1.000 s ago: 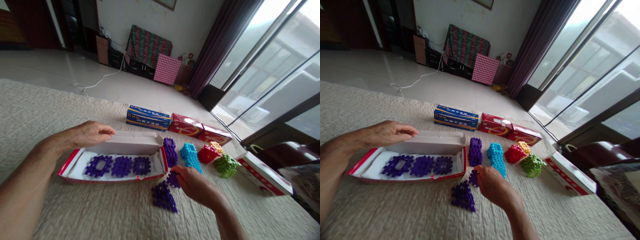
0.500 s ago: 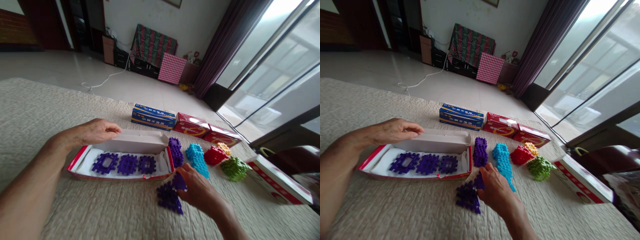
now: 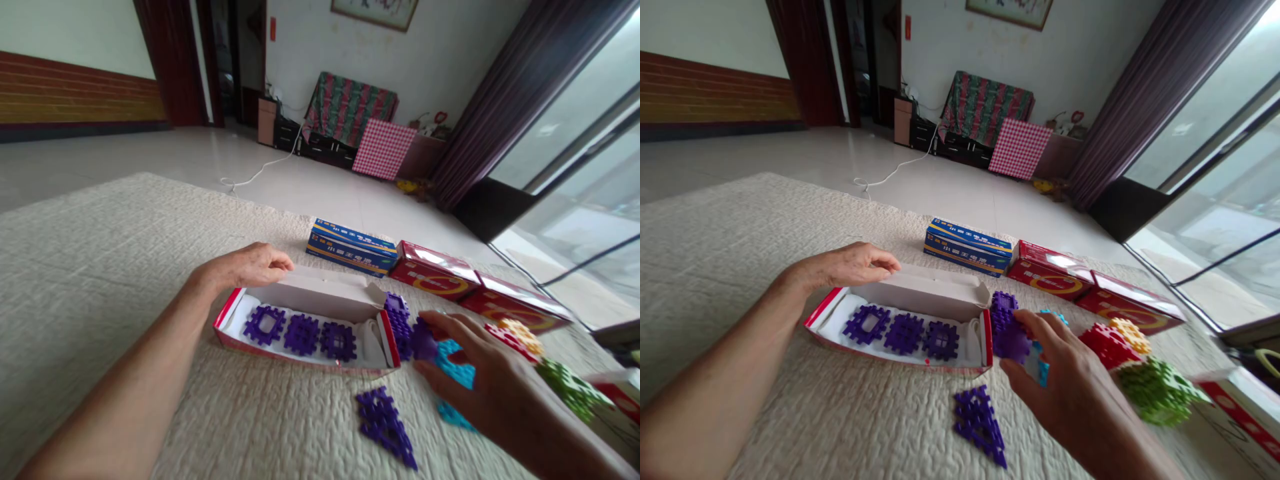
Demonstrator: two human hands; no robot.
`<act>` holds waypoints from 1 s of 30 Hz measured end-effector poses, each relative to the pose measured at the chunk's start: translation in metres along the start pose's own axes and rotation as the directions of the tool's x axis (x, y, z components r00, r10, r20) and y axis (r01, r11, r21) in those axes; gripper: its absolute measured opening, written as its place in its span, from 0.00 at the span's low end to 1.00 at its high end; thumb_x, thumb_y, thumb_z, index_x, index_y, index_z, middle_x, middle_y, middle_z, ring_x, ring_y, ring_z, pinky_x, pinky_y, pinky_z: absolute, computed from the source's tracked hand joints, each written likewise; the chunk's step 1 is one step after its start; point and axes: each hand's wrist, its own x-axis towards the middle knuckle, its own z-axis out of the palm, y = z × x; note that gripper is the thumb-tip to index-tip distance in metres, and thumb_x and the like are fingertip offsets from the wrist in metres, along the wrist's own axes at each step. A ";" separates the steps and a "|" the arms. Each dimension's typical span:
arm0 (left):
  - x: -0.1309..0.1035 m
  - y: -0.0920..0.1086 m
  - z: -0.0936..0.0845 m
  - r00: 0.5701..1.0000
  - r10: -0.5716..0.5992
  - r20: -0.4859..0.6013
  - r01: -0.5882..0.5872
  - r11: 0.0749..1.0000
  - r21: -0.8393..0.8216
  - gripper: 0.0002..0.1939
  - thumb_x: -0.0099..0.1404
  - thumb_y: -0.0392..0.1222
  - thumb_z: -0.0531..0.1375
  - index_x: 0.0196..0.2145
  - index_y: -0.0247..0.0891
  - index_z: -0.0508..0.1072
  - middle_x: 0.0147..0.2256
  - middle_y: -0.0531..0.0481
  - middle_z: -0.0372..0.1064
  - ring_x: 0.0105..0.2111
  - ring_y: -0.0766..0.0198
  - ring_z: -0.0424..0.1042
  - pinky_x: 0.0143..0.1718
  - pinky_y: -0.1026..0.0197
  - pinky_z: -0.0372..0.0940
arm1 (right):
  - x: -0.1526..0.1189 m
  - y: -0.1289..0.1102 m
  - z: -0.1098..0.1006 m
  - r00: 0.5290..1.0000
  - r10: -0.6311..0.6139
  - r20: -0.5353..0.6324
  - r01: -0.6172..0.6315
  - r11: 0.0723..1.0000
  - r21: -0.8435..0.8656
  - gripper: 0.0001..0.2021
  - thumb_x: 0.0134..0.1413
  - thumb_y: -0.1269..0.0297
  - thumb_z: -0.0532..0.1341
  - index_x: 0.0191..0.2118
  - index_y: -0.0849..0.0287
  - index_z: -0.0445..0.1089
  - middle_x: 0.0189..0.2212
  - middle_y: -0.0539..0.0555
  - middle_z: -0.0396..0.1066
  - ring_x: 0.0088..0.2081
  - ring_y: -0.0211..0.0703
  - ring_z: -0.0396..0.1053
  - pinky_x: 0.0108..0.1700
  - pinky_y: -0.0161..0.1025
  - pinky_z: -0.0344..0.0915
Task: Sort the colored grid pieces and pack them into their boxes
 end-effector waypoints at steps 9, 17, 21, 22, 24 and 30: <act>0.004 -0.015 -0.002 1.000 0.008 -0.007 -0.008 0.999 -0.032 0.19 0.57 0.39 0.52 0.44 0.38 0.75 0.43 0.48 0.75 0.41 0.63 0.71 0.42 0.64 0.61 | 0.076 -0.138 0.042 0.926 -0.320 0.198 0.254 0.920 0.300 0.20 0.46 0.63 0.63 0.48 0.59 0.68 0.41 0.56 0.70 0.40 0.43 0.68 0.42 0.40 0.65; 0.003 -0.016 -0.002 1.000 0.020 -0.007 -0.021 0.998 -0.052 0.19 0.58 0.38 0.52 0.45 0.36 0.75 0.42 0.46 0.75 0.41 0.62 0.72 0.41 0.64 0.62 | 0.105 -0.161 0.079 0.837 -0.450 0.312 0.374 0.886 0.273 0.13 0.43 0.66 0.62 0.39 0.59 0.69 0.37 0.54 0.70 0.37 0.42 0.67 0.41 0.39 0.64; 0.002 -0.015 -0.003 1.000 0.029 -0.006 -0.029 0.999 -0.043 0.19 0.57 0.38 0.53 0.45 0.36 0.75 0.43 0.47 0.75 0.40 0.62 0.72 0.41 0.64 0.61 | 0.108 -0.163 0.087 0.829 -0.468 0.306 0.398 0.878 0.266 0.15 0.43 0.66 0.63 0.41 0.60 0.69 0.40 0.56 0.70 0.41 0.45 0.68 0.44 0.40 0.65; 0.001 -0.014 -0.003 1.000 0.030 -0.009 -0.030 0.999 -0.040 0.19 0.57 0.38 0.53 0.45 0.36 0.75 0.43 0.47 0.75 0.41 0.62 0.71 0.41 0.64 0.61 | 0.107 -0.164 0.087 0.837 -0.463 0.292 0.395 0.880 0.264 0.16 0.43 0.66 0.63 0.42 0.60 0.69 0.41 0.57 0.70 0.42 0.46 0.69 0.44 0.41 0.65; 0.001 -0.014 -0.003 0.999 0.030 -0.015 -0.030 0.999 -0.035 0.19 0.58 0.38 0.52 0.45 0.37 0.75 0.42 0.48 0.75 0.40 0.63 0.71 0.41 0.64 0.61 | 0.104 -0.162 0.083 0.859 -0.448 0.248 0.383 0.884 0.270 0.17 0.44 0.67 0.63 0.44 0.60 0.69 0.42 0.57 0.70 0.41 0.46 0.69 0.44 0.41 0.66; 0.002 -0.016 -0.003 1.000 0.020 0.005 -0.019 0.999 -0.038 0.19 0.58 0.39 0.52 0.45 0.38 0.74 0.43 0.49 0.75 0.40 0.64 0.71 0.39 0.65 0.61 | 0.074 -0.115 0.033 0.946 -0.314 -0.081 0.323 0.890 0.322 0.09 0.55 0.66 0.59 0.42 0.55 0.70 0.37 0.50 0.72 0.35 0.37 0.70 0.38 0.35 0.66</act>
